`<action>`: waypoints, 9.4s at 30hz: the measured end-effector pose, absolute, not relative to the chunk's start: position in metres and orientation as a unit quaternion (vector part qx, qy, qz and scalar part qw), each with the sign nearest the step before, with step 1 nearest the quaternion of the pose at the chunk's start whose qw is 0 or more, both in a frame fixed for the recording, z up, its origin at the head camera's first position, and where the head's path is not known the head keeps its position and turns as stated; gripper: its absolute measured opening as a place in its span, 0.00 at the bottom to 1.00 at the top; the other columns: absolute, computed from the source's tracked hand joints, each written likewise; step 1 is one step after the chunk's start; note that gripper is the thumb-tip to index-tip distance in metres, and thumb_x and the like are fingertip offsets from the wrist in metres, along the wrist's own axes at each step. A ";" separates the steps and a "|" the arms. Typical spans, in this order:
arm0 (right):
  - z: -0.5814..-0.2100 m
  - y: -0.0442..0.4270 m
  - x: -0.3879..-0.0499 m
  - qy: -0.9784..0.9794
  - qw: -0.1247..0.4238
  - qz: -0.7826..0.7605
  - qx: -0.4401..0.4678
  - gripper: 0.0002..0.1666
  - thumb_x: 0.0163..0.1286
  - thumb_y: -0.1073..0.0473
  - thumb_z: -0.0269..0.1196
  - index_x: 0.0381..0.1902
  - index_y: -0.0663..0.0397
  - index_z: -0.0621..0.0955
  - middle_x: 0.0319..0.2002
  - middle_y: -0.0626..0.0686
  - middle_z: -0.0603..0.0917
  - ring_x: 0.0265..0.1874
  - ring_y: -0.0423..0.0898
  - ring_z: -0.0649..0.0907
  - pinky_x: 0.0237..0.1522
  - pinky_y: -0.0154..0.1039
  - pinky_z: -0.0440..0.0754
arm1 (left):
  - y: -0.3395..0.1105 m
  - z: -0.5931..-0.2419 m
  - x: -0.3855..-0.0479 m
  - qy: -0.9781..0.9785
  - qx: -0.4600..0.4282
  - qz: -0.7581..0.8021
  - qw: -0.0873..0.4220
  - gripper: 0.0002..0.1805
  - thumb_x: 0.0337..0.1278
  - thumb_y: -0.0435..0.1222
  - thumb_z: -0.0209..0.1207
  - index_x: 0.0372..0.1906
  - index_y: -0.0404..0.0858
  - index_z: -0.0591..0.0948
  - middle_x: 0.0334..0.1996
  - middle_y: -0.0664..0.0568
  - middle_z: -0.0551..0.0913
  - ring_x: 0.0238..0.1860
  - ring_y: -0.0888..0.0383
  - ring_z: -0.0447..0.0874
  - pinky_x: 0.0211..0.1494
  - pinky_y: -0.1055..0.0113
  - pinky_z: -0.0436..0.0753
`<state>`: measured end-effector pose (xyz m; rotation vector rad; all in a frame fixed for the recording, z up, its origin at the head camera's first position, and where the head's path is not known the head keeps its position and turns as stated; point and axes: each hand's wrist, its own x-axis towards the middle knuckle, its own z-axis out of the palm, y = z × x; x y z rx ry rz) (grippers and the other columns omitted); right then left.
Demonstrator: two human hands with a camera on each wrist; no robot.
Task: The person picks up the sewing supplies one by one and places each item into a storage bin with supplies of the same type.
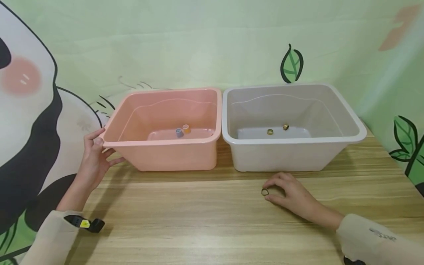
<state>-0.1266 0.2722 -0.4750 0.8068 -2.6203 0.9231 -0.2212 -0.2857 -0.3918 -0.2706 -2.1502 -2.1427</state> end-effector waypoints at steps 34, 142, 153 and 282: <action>-0.470 0.274 -0.124 -0.901 0.130 0.321 0.260 0.16 0.60 0.59 0.76 0.45 0.38 0.86 0.45 0.37 0.84 0.48 0.39 0.81 0.55 0.18 0.68 | -0.286 -0.396 -0.222 -0.668 -0.105 -0.735 0.052 0.23 0.80 0.46 0.46 0.71 0.56 0.56 0.72 0.48 0.60 0.58 0.53 0.78 0.47 0.59 0.88; -0.386 0.281 -0.132 -0.898 0.219 0.253 0.287 0.25 0.50 0.66 0.79 0.46 0.43 0.86 0.44 0.41 0.87 0.44 0.37 0.83 0.53 0.17 0.72 | -0.287 -0.396 -0.222 -0.698 -0.100 -0.707 0.046 0.24 0.79 0.49 0.45 0.72 0.58 0.54 0.74 0.48 0.60 0.62 0.54 0.76 0.50 0.59 0.87; -0.375 0.281 -0.134 -0.893 0.204 0.264 0.303 0.25 0.51 0.68 0.78 0.46 0.42 0.85 0.43 0.39 0.87 0.43 0.34 0.82 0.51 0.18 0.74 | -0.287 -0.396 -0.222 -0.701 -0.097 -0.705 0.047 0.25 0.79 0.49 0.46 0.72 0.58 0.54 0.74 0.48 0.60 0.62 0.55 0.77 0.50 0.58 0.87; -0.256 0.285 -0.157 -0.904 0.218 0.184 0.317 0.20 0.62 0.65 0.73 0.51 0.43 0.85 0.42 0.36 0.86 0.40 0.23 0.79 0.37 0.21 0.74 | -0.285 -0.393 -0.223 -0.713 -0.089 -0.693 0.053 0.27 0.78 0.52 0.46 0.73 0.57 0.54 0.74 0.47 0.59 0.61 0.55 0.77 0.49 0.60 0.87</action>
